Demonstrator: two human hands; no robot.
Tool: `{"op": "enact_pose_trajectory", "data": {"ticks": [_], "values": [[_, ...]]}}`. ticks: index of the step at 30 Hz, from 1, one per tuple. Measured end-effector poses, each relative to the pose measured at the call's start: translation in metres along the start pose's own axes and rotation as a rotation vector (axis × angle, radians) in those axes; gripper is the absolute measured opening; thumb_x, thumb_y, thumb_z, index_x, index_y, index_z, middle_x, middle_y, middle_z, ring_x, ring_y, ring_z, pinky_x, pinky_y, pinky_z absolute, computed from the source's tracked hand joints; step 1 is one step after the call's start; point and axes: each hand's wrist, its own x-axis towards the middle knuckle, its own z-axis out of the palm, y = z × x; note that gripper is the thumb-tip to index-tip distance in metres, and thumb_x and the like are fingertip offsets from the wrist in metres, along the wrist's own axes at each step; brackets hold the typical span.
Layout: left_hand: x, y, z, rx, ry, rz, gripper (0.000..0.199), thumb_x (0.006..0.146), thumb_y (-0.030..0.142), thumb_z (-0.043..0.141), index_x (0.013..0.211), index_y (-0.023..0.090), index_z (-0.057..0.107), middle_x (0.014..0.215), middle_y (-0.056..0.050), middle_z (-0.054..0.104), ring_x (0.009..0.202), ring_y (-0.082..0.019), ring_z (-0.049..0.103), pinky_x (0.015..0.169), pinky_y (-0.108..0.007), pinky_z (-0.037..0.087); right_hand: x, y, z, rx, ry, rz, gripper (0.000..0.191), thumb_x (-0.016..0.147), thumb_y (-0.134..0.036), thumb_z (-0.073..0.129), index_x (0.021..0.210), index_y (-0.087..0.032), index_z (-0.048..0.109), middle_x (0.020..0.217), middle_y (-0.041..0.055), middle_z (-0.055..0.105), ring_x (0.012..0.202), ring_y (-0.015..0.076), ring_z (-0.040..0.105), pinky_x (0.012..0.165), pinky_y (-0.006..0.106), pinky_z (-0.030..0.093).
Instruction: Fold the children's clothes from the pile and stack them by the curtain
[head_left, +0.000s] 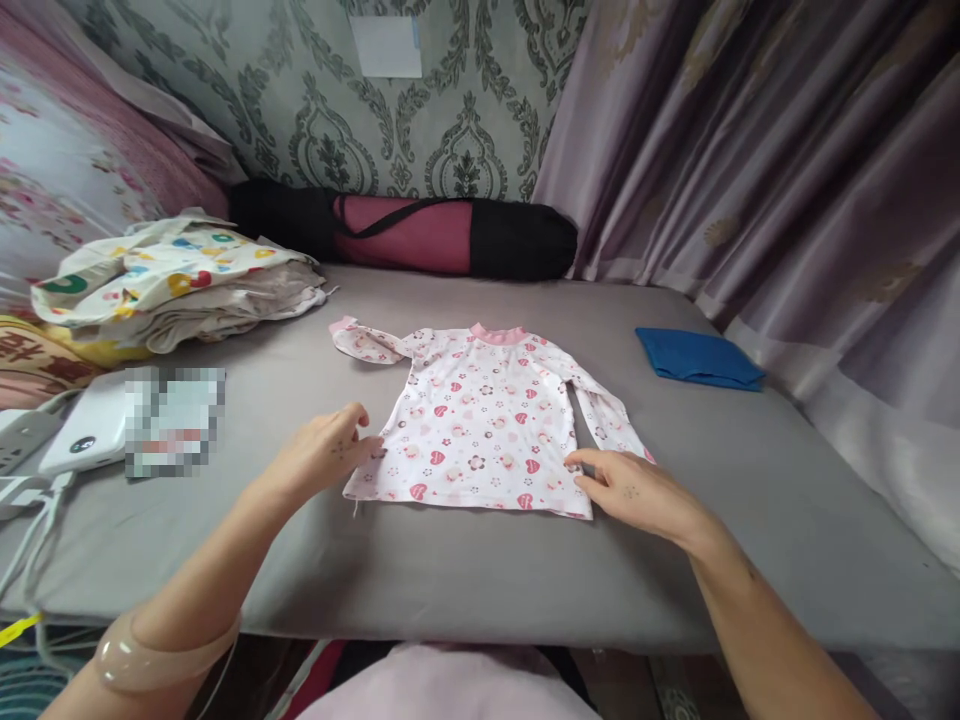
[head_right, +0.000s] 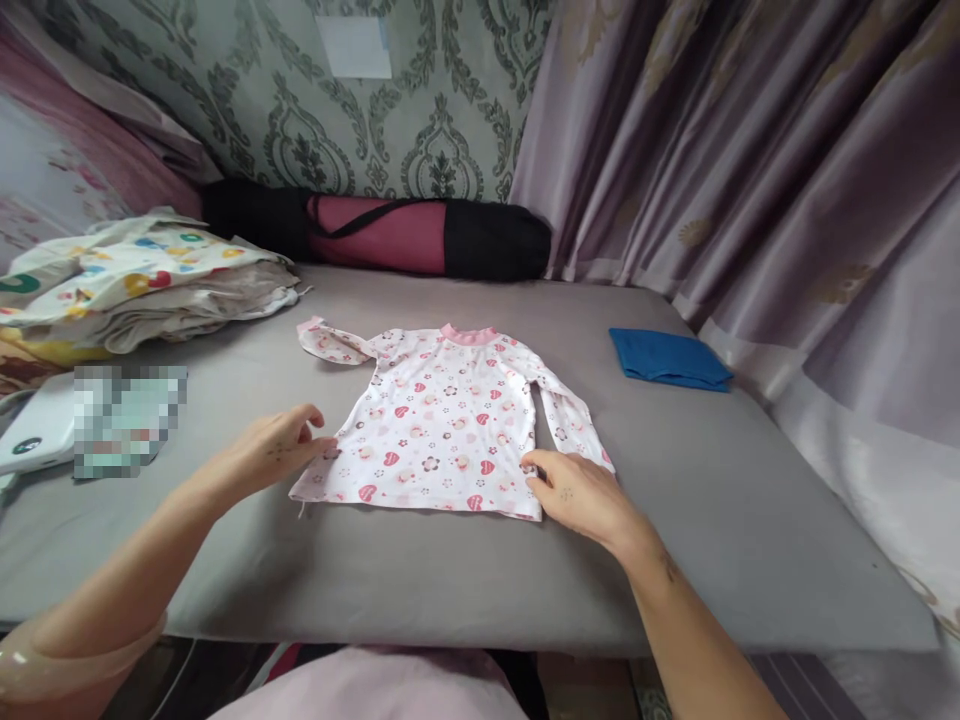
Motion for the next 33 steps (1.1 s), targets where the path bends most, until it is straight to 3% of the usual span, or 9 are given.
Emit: {"op": "enact_pose_trajectory", "data": {"ticks": [3,6,7,9,12,15,22,30,33], "values": [[0.043,0.026,0.005,0.042,0.139,0.262,0.025,0.094,0.040,0.039,0.094,0.021,0.056,0.088,-0.008,0.065,0.082,-0.022,0.060,0.070,-0.033,0.044,0.041,-0.026,-0.009,-0.046,0.124,-0.077,0.038,0.096,-0.029,0.033,0.082,-0.023,0.068,0.072,0.0023,0.064,0.068,0.0179,0.058,0.061,0.028,0.036],[0.101,0.064,0.028,-0.010,0.181,0.558,0.027,0.095,0.030,0.037,0.112,0.018,0.055,0.113,-0.013,0.064,0.107,-0.024,0.059,0.091,-0.037,0.046,0.109,-0.052,-0.002,-0.051,0.284,-0.159,0.036,0.098,-0.027,0.031,0.111,-0.019,0.064,0.111,0.0097,0.068,0.104,0.0224,0.060,0.085,0.032,0.042],[0.118,0.075,0.038,0.006,0.181,0.590,0.030,0.094,0.028,0.038,0.118,0.016,0.053,0.122,-0.015,0.061,0.118,-0.025,0.054,0.098,-0.040,0.044,0.131,-0.057,0.003,-0.075,0.301,-0.156,0.037,0.098,-0.028,0.033,0.121,-0.017,0.060,0.125,0.0129,0.064,0.117,0.0240,0.055,0.094,0.033,0.040],[0.143,0.089,0.055,0.082,0.183,0.514,0.037,0.094,0.030,0.041,0.125,0.013,0.051,0.135,-0.019,0.054,0.131,-0.029,0.045,0.108,-0.045,0.036,0.168,-0.059,0.015,-0.128,0.322,-0.100,0.048,0.099,-0.031,0.033,0.140,-0.012,0.045,0.152,0.0164,0.040,0.141,0.0269,0.033,0.112,0.040,0.026],[0.154,0.089,0.072,0.164,0.161,0.412,0.048,0.098,0.037,0.035,0.136,0.009,0.045,0.148,-0.021,0.042,0.140,-0.032,0.035,0.115,-0.050,0.026,0.192,-0.048,0.031,-0.152,0.249,-0.057,0.059,0.101,-0.041,0.025,0.152,-0.011,0.029,0.163,0.0139,0.017,0.149,0.0265,0.013,0.119,0.047,0.009],[0.145,0.072,0.075,0.189,0.128,0.464,0.054,0.100,0.042,0.029,0.142,0.010,0.040,0.153,-0.019,0.036,0.145,-0.029,0.029,0.118,-0.047,0.020,0.180,-0.034,0.041,-0.166,0.210,-0.136,0.063,0.101,-0.046,0.021,0.154,-0.014,0.026,0.163,0.0119,0.014,0.150,0.0244,0.009,0.120,0.046,0.003],[0.100,0.029,0.061,0.147,0.059,0.574,0.063,0.099,0.051,0.028,0.150,0.014,0.033,0.158,-0.015,0.031,0.149,-0.026,0.019,0.122,-0.046,0.009,0.104,-0.025,0.047,-0.137,0.084,-0.359,0.067,0.100,-0.052,0.025,0.155,-0.016,0.023,0.164,0.0120,0.007,0.151,0.0265,0.003,0.121,0.049,0.000],[0.046,-0.003,0.040,0.139,-0.072,0.402,0.068,0.096,0.057,0.031,0.154,0.020,0.029,0.163,-0.011,0.017,0.150,-0.028,0.017,0.120,-0.049,0.015,0.035,-0.028,0.053,-0.090,0.005,-0.448,0.062,0.101,-0.049,0.028,0.154,-0.018,0.027,0.163,0.0102,0.013,0.151,0.0243,0.007,0.122,0.047,0.005],[0.035,-0.014,0.034,0.127,-0.111,0.376,0.067,0.095,0.058,0.031,0.152,0.022,0.034,0.161,-0.010,0.023,0.148,-0.030,0.021,0.119,-0.050,0.018,0.010,-0.030,0.061,-0.073,0.011,-0.478,0.062,0.101,-0.045,0.032,0.155,-0.015,0.026,0.163,0.0116,0.013,0.151,0.0240,0.006,0.122,0.047,0.002]]}}
